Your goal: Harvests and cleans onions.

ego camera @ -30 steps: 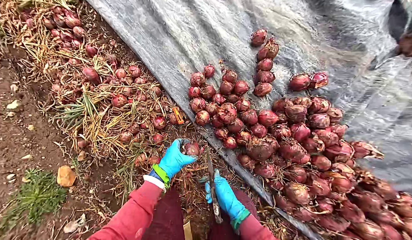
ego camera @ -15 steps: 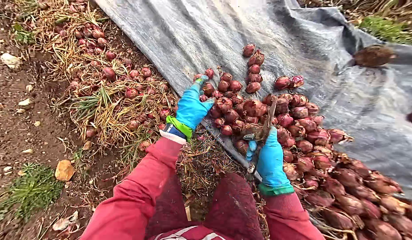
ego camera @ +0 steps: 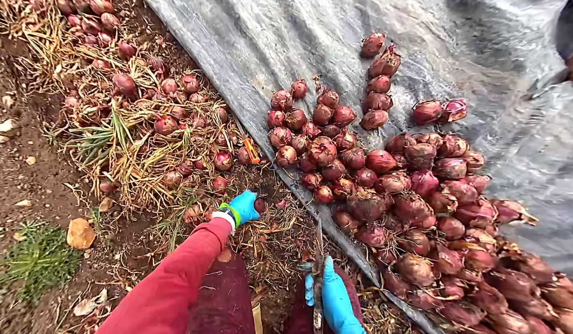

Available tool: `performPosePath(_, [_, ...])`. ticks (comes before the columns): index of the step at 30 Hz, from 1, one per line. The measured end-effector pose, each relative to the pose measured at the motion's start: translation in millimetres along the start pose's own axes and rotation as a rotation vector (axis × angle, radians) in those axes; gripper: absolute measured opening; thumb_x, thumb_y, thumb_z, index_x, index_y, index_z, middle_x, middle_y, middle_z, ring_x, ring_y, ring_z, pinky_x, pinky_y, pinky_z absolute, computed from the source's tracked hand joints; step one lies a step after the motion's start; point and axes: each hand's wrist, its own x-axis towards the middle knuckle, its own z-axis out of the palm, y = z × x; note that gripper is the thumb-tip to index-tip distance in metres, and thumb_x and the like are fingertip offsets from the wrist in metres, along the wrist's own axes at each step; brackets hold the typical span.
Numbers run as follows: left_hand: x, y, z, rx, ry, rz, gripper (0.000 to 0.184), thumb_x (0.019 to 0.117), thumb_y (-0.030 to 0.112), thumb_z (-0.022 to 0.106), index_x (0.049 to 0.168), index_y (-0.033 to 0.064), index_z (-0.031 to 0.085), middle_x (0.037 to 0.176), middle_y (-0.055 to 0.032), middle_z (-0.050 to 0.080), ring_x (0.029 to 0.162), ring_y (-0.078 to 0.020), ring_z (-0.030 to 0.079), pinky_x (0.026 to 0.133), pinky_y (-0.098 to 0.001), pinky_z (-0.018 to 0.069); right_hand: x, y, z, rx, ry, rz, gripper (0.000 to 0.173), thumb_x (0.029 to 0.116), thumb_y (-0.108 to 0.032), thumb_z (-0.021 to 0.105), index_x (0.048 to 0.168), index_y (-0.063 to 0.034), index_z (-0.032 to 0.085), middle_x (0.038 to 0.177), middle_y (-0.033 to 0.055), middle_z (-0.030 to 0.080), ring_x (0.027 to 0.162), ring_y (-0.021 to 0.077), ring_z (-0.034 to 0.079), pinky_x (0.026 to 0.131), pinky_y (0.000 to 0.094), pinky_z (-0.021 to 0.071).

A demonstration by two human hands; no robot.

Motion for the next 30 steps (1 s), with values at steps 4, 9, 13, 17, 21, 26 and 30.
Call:
performPosePath(4, [-89.9, 47.2, -26.1, -0.168, 0.006, 0.049, 0.067, 0.0765, 0.022, 0.088, 0.138, 0.0233, 0.062, 0.121, -0.0097, 0.072, 0.107, -0.0318, 0.071, 0.09, -0.0614, 0.0579, 39.1, -36.6, 44.3, -0.242, -0.17, -0.077, 0.06, 0.1087, -0.05, 0.033, 0.092, -0.0008, 0.063, 0.066, 0.0089, 0.064, 0.053, 0.0204, 0.063, 0.052, 0.0359, 0.0577])
performPosePath(9, [-151.0, 72.8, -64.8, -0.004, -0.102, 0.15, 0.034, 0.0955, 0.029, 0.073, 0.127, 0.0158, 0.067, 0.12, -0.0083, 0.072, 0.109, -0.0288, 0.07, 0.092, -0.0584, 0.0571, 39.7, -76.3, 81.7, -0.561, -0.227, -0.281, 0.078, 0.096, -0.077, 0.034, 0.083, -0.0075, 0.066, 0.064, 0.0052, 0.064, 0.053, 0.0192, 0.063, 0.053, 0.0391, 0.0576])
performPosePath(13, [-173.7, 97.8, -94.6, -0.216, 0.147, 0.264, 0.051, 0.0988, 0.024, 0.071, 0.148, 0.0179, 0.057, 0.132, -0.0089, 0.069, 0.118, -0.0258, 0.068, 0.102, -0.0535, 0.0549, 12.5, -113.5, 74.1, -0.34, -0.185, -0.449, 0.078, 0.1044, -0.067, 0.022, 0.079, -0.0071, 0.065, 0.057, 0.0076, 0.059, 0.044, 0.0216, 0.058, 0.044, 0.0402, 0.0549])
performPosePath(17, [-183.4, 148.0, -87.9, -0.521, 0.513, 0.465, 0.062, 0.0966, 0.025, 0.074, 0.154, 0.02, 0.051, 0.135, -0.0061, 0.067, 0.117, -0.0168, 0.068, 0.103, -0.0427, 0.0569, 10.5, -151.7, 38.6, 0.23, 0.149, -0.603, 0.069, 0.1047, -0.068, 0.016, 0.09, -0.0153, 0.058, 0.056, 0.0002, 0.052, 0.044, 0.0153, 0.05, 0.041, 0.0361, 0.0484])
performPosePath(21, [-145.3, 103.9, -64.5, -0.352, 0.57, 0.347, 0.023, 0.0959, 0.016, 0.066, 0.112, 0.0238, 0.08, 0.117, 0.0011, 0.075, 0.12, -0.0156, 0.066, 0.108, -0.0426, 0.0514, -7.9, -141.1, -30.0, 0.381, 0.304, -0.675, 0.07, 0.1023, -0.072, 0.011, 0.101, -0.0194, 0.058, 0.061, -0.0021, 0.054, 0.048, 0.0136, 0.052, 0.045, 0.0343, 0.0489])
performPosePath(26, [-33.5, -14.6, -81.9, 0.173, 0.268, 0.001, 0.021, 0.089, 0.015, 0.066, 0.103, 0.0231, 0.078, 0.105, -0.0043, 0.077, 0.107, -0.0272, 0.07, 0.104, -0.0589, 0.0482, -36.1, -56.9, -41.7, 0.216, 0.312, -0.438, 0.076, 0.1047, -0.067, 0.009, 0.1, -0.0096, 0.059, 0.059, 0.0056, 0.058, 0.043, 0.0196, 0.056, 0.039, 0.0381, 0.0505])
performPosePath(30, [-3.3, -67.8, -91.8, 0.569, -0.07, 0.114, 0.027, 0.084, 0.015, 0.076, 0.111, 0.0119, 0.075, 0.113, -0.0124, 0.073, 0.111, -0.0362, 0.067, 0.098, -0.0623, 0.052, -29.6, -22.1, -6.8, 0.129, 0.22, -0.205, 0.075, 0.109, -0.055, 0.005, 0.094, -0.0016, 0.056, 0.063, 0.0114, 0.062, 0.049, 0.0254, 0.062, 0.046, 0.0429, 0.0562])
